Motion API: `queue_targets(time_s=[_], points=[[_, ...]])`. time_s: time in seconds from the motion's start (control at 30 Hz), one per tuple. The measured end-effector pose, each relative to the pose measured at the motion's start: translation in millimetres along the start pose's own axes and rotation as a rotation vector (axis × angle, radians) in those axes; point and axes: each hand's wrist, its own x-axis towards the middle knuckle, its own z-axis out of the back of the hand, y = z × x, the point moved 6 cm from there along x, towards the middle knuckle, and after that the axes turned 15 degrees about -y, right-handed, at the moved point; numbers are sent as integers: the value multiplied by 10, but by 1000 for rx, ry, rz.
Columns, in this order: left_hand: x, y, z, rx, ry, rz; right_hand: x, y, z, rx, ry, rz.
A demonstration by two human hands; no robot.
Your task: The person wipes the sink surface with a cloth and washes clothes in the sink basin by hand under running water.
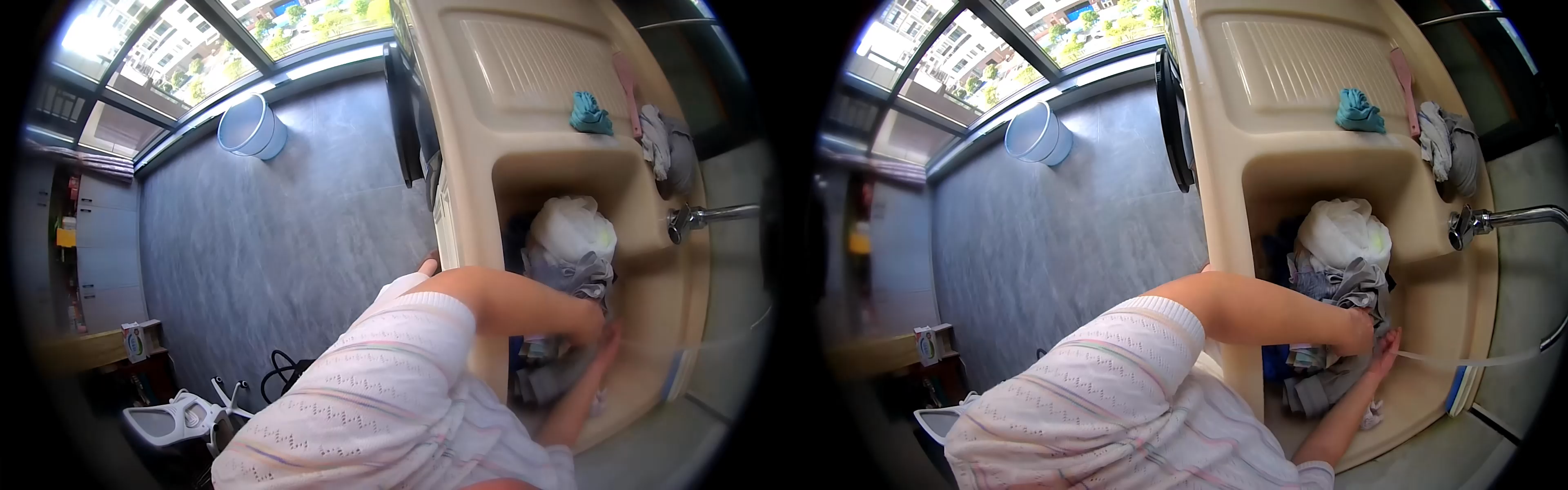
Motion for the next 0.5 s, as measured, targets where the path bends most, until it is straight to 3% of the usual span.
queue_targets(time_s=[0.3, 0.4, 0.5], points=[[-8, -12, 54, 50, 113, -108, -337, 53, -229, -69, 3, 110], [57, 10, -78, 74, 81, -57, -295, 49, -244, -53, 142, 76], [127, 42, -280, 61, 60, -18, -348, 65, -249, -95, 1, 111]])
